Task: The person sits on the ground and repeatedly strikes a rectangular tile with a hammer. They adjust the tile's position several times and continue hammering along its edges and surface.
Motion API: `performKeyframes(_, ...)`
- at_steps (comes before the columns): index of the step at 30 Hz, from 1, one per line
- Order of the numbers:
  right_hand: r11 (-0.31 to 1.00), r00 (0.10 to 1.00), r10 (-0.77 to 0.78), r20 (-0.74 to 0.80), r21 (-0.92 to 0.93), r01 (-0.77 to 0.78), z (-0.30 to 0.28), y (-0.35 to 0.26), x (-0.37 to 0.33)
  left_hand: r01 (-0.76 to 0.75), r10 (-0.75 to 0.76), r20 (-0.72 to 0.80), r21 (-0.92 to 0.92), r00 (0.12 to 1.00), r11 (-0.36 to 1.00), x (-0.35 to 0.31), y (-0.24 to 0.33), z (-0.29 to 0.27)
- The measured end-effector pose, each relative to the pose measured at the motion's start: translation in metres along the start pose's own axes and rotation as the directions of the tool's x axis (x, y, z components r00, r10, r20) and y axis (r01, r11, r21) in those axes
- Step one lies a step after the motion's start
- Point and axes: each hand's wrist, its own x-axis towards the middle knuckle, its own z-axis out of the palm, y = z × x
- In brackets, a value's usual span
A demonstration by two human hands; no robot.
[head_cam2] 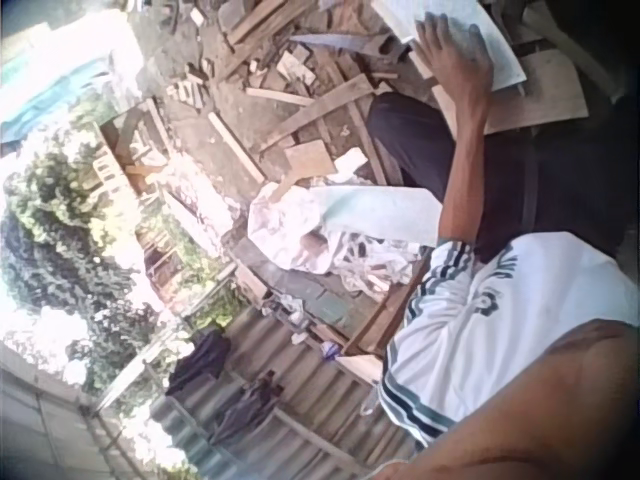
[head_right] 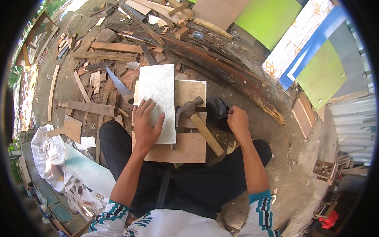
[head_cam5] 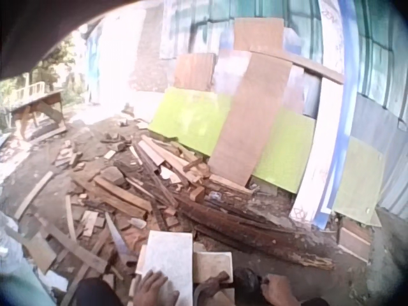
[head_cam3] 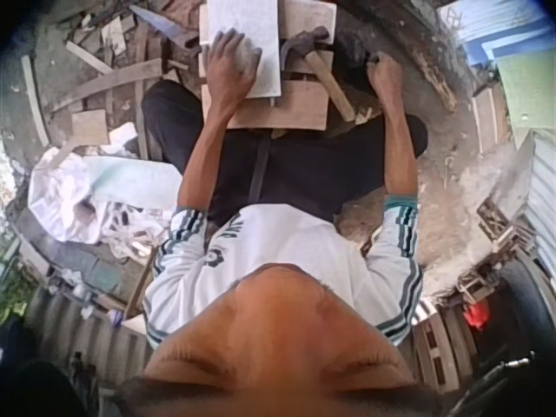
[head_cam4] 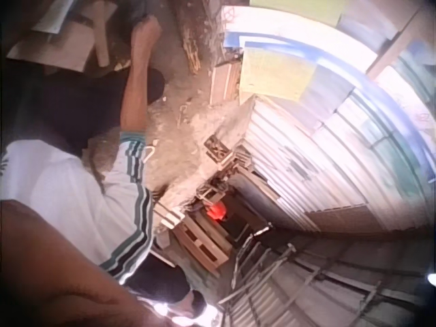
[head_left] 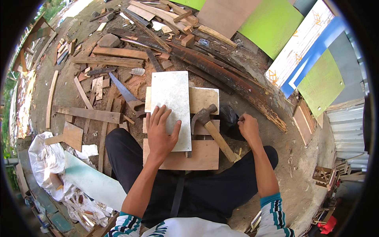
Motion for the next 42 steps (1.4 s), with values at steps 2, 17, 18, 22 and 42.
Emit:
performKeyframes(2, 0.989, 0.999, 0.002, -0.047, 0.149, 0.005, -0.020, -0.018, -0.009, 0.005, -0.009, -0.062, -0.070, 0.998, 0.998, -0.001, -0.005, -0.003)
performKeyframes(17, 0.721, 0.843, -0.527, 0.111, 0.584, 0.373, -0.027, -0.228, -0.082, 0.456, -0.190, 0.448, -0.616, 0.873, 0.642, 0.006, -0.020, -0.100)
performKeyframes(18, 0.703, 0.841, -0.532, 0.098, 0.605, 0.375, -0.026, -0.235, -0.085, 0.404, -0.135, 0.439, -0.606, 0.888, 0.686, 0.006, -0.015, -0.105)
performKeyframes(22, 0.682, 0.828, -0.549, 0.112, 0.633, 0.366, -0.015, -0.245, -0.088, 0.280, -0.031, 0.413, -0.558, 0.910, 0.781, -0.001, -0.017, -0.111)
performKeyframes(42, 0.829, 0.939, -0.326, 0.105, 0.509, 0.231, 0.087, -0.226, -0.175, 0.378, -0.656, 0.082, -0.868, 0.751, 0.324, -0.109, -0.026, -0.047)
